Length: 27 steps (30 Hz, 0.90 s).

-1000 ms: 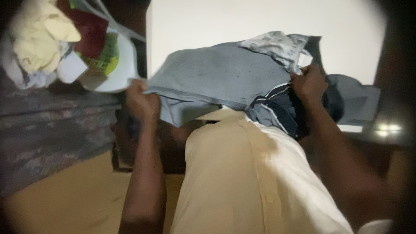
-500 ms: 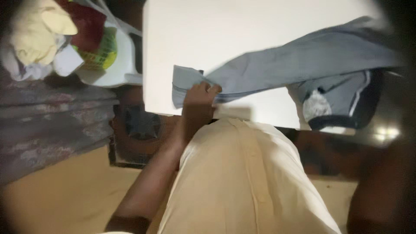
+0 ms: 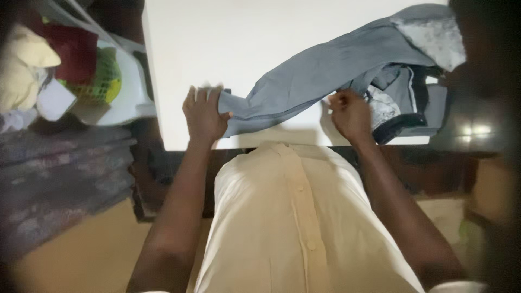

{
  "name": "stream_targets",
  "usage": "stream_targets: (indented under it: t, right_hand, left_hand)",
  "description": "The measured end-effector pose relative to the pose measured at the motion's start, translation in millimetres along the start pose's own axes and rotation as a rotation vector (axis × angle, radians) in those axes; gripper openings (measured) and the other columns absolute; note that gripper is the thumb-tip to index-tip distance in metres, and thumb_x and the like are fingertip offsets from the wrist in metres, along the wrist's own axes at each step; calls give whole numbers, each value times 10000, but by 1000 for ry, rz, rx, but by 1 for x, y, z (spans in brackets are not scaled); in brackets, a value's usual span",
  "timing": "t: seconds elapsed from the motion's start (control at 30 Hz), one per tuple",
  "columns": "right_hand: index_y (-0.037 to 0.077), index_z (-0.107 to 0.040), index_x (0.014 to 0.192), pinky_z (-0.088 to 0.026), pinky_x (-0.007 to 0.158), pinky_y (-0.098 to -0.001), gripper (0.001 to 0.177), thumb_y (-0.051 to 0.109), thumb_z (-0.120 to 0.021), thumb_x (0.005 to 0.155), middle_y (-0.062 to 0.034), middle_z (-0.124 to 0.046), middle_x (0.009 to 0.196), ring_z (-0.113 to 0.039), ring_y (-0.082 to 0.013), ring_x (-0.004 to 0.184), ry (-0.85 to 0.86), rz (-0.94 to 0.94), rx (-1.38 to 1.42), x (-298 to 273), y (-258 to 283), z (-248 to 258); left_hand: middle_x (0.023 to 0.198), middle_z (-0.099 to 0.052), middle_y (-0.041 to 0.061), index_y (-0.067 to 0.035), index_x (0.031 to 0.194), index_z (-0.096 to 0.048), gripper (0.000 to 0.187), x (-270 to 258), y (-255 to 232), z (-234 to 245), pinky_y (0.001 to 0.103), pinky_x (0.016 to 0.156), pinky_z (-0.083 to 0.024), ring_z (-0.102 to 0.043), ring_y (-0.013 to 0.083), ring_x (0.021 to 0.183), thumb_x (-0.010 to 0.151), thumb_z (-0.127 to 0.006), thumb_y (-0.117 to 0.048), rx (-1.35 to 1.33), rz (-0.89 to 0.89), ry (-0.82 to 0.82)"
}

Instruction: The person folds a pair of gray pants by smoothing the fabric, aligning the legs, and folding the garment multiple times on a white table.

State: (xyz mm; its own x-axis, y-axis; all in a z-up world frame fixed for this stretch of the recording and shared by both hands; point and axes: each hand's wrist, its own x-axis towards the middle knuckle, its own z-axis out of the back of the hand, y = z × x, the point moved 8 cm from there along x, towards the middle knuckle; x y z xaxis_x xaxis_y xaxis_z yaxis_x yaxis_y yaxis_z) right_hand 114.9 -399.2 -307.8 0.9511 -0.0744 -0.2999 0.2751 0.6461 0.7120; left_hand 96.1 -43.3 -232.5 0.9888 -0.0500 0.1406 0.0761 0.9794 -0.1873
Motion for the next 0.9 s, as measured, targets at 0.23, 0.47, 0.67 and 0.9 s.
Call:
stream_targets:
  t: [0.23, 0.47, 0.67, 0.9]
  right_hand:
    - [115, -532, 775, -643, 798, -411, 218, 119, -637, 967, -59, -558, 777, -588, -173, 688, 144, -410, 864, 32, 2, -33]
    - [-10, -502, 805, -631, 910, -484, 154, -26, -499, 958, -160, -575, 865, -647, -271, 803, 161, -200, 1391, 33, 13, -24]
    - [53, -493, 898, -635, 926, -470, 135, -24, -546, 995, -127, -571, 973, -670, -236, 882, 293, -505, 1347, 8, -9, -64]
    - [85, -520, 1092, -612, 749, -390, 173, -6, -501, 947, -95, -565, 968, -591, -197, 789, 135, -499, 964, 3, -8, -60]
  left_hand:
    - [868, -701, 151, -68, 878, -742, 346, 22, 30, 12, 562, 1046, -383, -621, 348, 998, 795, -890, -369, -53, 119, 280]
    - [927, -647, 189, -2, 851, -684, 499, -5, 66, 114, 487, 816, -491, -584, 344, 963, 816, -928, -436, -145, 249, 24]
    - [1160, -610, 259, -127, 1029, -786, 353, -52, 106, 37, 422, 675, -549, -649, 382, 979, 741, -907, -293, 164, 406, 472]
    - [1148, -722, 208, -63, 1221, -715, 246, -45, 76, 15, 493, 1045, -465, -647, 369, 1133, 986, -694, -132, -82, 245, 14]
